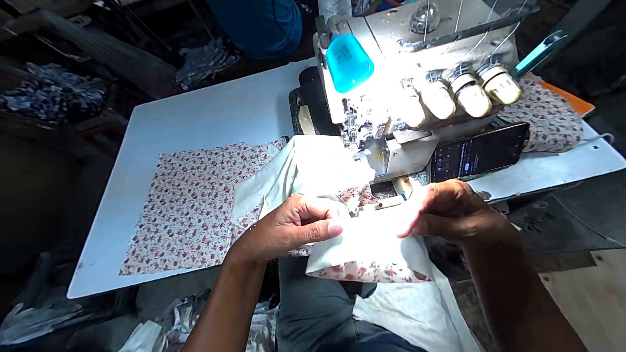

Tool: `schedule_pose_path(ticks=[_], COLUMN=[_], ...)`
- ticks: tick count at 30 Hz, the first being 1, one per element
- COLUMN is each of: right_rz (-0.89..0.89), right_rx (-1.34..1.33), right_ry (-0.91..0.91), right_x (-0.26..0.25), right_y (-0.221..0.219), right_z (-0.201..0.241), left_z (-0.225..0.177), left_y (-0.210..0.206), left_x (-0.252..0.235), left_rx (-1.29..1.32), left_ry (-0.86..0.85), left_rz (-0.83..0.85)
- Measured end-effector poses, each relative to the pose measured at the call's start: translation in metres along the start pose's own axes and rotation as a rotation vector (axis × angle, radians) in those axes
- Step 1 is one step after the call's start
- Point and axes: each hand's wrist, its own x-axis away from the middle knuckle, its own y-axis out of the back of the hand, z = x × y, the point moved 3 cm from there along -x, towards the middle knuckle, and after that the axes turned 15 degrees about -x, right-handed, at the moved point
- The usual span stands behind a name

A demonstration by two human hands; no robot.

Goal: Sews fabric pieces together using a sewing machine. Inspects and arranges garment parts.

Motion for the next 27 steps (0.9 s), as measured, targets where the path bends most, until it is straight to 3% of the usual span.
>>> schedule_pose_path(ticks=[4,15,21,27], right_rz=[-0.04,-0.16,-0.323,-0.414], right_rx=[0.039,0.232,0.408,0.716], right_ry=[0.009,-0.096,-0.19,-0.116], right_x=[-0.002,-0.011,-0.014,-0.015], right_y=[0.006,0.018,0.016,0.009], right_z=[0.003,0.011,0.009,-0.015], left_z=[-0.004,-0.019,-0.035,-0.031], left_y=[0.004,0.025,0.025,0.021], left_x=[-0.003,-0.01,-0.014,-0.022], left_rx=[0.056,-0.277,-1.034,-1.275], left_ry=[0.087,-0.009,0.065,0.071], left_rz=[-0.053,-0.023,-0.225,-0.18])
